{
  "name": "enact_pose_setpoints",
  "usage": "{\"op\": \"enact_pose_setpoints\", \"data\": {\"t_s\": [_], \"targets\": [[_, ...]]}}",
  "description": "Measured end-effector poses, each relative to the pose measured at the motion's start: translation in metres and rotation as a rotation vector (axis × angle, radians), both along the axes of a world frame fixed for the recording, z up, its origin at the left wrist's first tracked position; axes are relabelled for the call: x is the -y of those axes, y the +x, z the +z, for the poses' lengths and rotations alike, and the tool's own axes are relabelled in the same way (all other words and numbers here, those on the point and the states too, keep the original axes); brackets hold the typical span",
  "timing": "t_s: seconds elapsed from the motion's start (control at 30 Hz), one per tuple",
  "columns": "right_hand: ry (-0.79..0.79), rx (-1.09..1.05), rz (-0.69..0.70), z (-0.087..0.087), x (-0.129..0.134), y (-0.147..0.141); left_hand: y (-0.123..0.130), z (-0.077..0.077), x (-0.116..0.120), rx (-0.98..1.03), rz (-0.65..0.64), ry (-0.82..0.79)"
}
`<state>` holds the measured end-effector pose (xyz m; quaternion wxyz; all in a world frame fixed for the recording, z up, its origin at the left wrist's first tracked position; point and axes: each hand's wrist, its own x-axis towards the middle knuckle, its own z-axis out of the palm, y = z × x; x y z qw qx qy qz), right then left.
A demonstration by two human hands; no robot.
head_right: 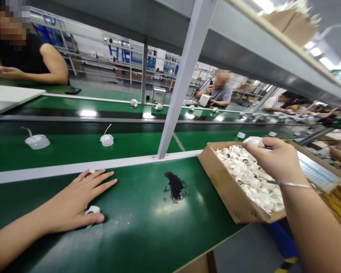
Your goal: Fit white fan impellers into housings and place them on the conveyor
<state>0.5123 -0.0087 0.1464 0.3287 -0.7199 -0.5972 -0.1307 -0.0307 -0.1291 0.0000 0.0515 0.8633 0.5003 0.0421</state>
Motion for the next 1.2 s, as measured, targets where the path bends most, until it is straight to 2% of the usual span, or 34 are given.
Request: {"op": "enact_pose_setpoints", "data": {"t_s": [0.07,0.13,0.17,0.23,0.27,0.33,0.43,0.5,0.57,0.67,0.8,0.9,1.07,1.2], "targets": [[-0.032,-0.075,0.330,-0.015,0.031,-0.064,0.012,0.009,0.008,0.019,0.043,0.060],[-0.107,-0.073,0.746,-0.043,0.063,-0.134,0.033,0.018,0.020,0.069,0.093,0.126],[-0.195,-0.070,0.878,-0.060,0.078,-0.167,0.045,0.022,0.026,0.110,0.101,0.111],[-0.330,-0.017,1.074,-0.092,0.099,-0.221,0.068,0.024,0.039,0.229,0.124,0.007],[-0.386,0.005,1.126,-0.107,0.105,-0.240,0.077,0.022,0.045,0.286,0.136,-0.067],[-0.468,0.005,1.231,-0.128,0.108,-0.262,0.089,0.012,0.057,0.363,0.183,-0.145],[-0.510,-0.105,1.415,-0.147,0.098,-0.263,0.093,-0.006,0.071,0.386,0.270,-0.107],[-0.517,-0.179,1.502,-0.155,0.091,-0.255,0.092,-0.013,0.075,0.365,0.265,-0.042],[-0.529,-0.229,1.544,-0.161,0.088,-0.245,0.090,-0.014,0.075,0.317,0.227,0.021],[-0.538,-0.264,1.545,-0.166,0.087,-0.236,0.086,-0.006,0.069,0.233,0.202,0.080],[-0.525,-0.316,1.446,-0.163,0.082,-0.233,0.075,0.006,0.069,0.164,0.196,0.082],[-0.516,-0.314,1.402,-0.157,0.074,-0.234,0.066,0.007,0.076,0.132,0.184,0.062],[-0.580,-0.198,1.458,-0.145,0.063,-0.237,0.067,0.002,0.082,0.161,0.139,0.114],[-0.652,-0.170,1.470,-0.138,0.060,-0.242,0.074,0.004,0.077,0.160,0.146,0.131]]}}
